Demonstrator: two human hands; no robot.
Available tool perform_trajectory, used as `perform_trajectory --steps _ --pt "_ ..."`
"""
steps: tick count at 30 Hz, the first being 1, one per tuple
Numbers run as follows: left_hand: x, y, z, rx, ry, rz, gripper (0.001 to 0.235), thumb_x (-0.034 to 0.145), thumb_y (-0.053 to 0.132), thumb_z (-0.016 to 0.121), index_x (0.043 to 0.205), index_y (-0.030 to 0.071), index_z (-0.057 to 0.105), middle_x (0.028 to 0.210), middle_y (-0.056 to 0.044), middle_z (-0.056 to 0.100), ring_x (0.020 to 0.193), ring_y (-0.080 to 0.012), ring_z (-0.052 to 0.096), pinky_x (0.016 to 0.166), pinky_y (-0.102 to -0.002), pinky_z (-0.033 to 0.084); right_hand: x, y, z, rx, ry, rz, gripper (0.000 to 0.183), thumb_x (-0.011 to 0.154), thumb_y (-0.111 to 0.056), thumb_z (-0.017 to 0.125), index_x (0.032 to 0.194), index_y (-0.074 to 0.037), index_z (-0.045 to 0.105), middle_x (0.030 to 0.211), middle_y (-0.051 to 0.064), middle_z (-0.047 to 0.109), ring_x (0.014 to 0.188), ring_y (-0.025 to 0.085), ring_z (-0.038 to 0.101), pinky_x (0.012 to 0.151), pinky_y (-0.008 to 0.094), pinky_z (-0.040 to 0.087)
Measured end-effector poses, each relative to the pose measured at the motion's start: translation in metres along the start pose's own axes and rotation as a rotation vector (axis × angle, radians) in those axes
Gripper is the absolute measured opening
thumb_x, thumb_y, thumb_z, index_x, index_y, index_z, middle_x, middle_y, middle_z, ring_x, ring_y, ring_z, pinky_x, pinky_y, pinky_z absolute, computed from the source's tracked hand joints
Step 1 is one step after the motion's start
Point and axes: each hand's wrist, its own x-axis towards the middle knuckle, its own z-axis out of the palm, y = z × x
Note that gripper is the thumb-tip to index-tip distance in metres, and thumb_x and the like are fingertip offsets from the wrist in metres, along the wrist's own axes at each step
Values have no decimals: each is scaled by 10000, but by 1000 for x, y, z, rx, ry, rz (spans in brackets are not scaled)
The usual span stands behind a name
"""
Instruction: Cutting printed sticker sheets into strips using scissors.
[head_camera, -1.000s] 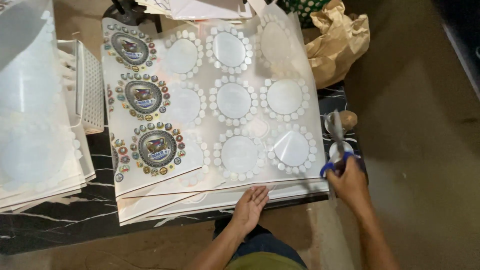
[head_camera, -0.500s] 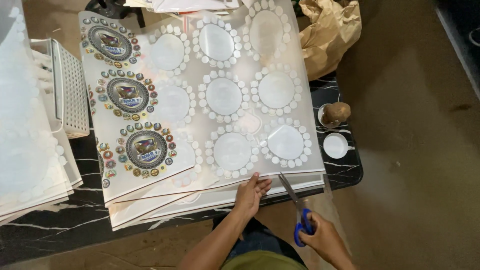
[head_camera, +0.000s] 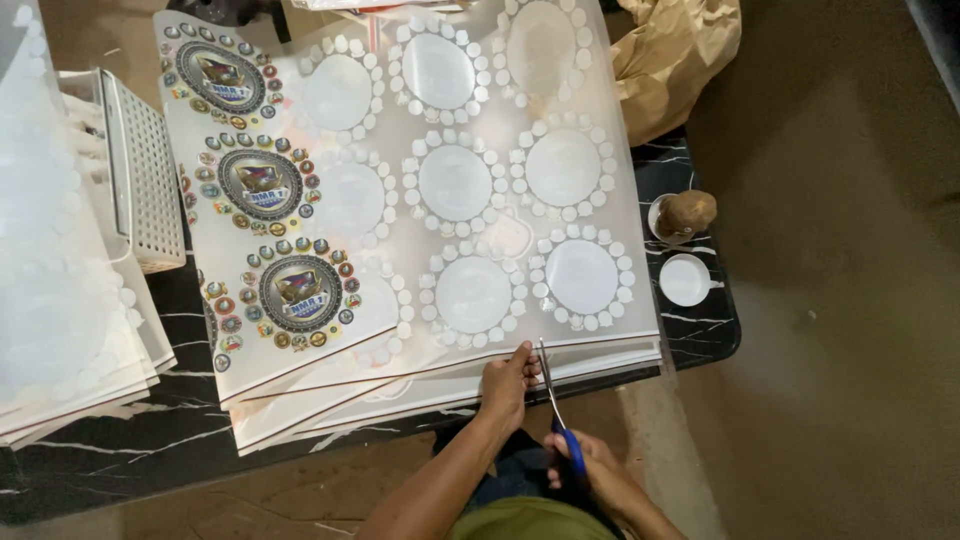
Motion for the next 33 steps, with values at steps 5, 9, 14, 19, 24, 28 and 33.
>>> perform_trajectory --steps 5,9,14,19,24,28,33 --pt "6 -14 -9 -12 -19 0 327 908 308 772 843 0 685 721 -72 665 601 -159 599 559 -279 488 23 1 14 60 4 -88 403 945 -373 647 1128 -16 671 855 61 651 714 161 658 641 297 553" --pt "-2 -7 -6 -37 -48 -2 310 917 292 772 877 -7 698 744 -68 675 629 -143 620 580 -267 499 35 3 14 146 10 -105 381 934 -352 643 1113 -19 686 849 60 651 681 157 644 608 295 535" --pt "-7 -1 -3 -22 -45 -7 291 914 287 748 880 7 675 767 -68 697 640 -149 627 589 -288 509 37 17 4 153 9 -146 355 942 -325 666 1105 -10 684 799 49 632 628 135 609 551 287 504" --pt "-10 1 -11 -9 -111 -39 406 946 416 635 877 19 687 752 -52 681 600 -146 601 558 -283 470 28 10 5 106 27 -169 326 947 -286 684 1099 2 691 748 31 630 590 115 580 517 272 481" --pt "-26 10 -13 280 -109 76 468 988 434 647 899 -21 716 754 -24 652 651 -114 566 598 -278 461 29 -9 9 137 59 -126 318 933 -275 679 1092 -1 704 730 39 637 566 129 581 509 279 480" --pt "-17 -7 -20 309 -96 111 464 985 430 646 890 -18 727 743 -28 646 647 -122 566 598 -276 456 41 -12 8 149 24 -172 323 946 -292 677 1076 2 708 715 46 627 559 135 581 502 280 470" --pt "-22 -4 -22 336 -91 113 471 982 444 622 858 0 719 724 -26 648 632 -119 565 586 -283 462 53 2 0 155 -3 -172 281 942 -270 691 1063 -16 689 704 27 609 552 128 557 501 277 454"
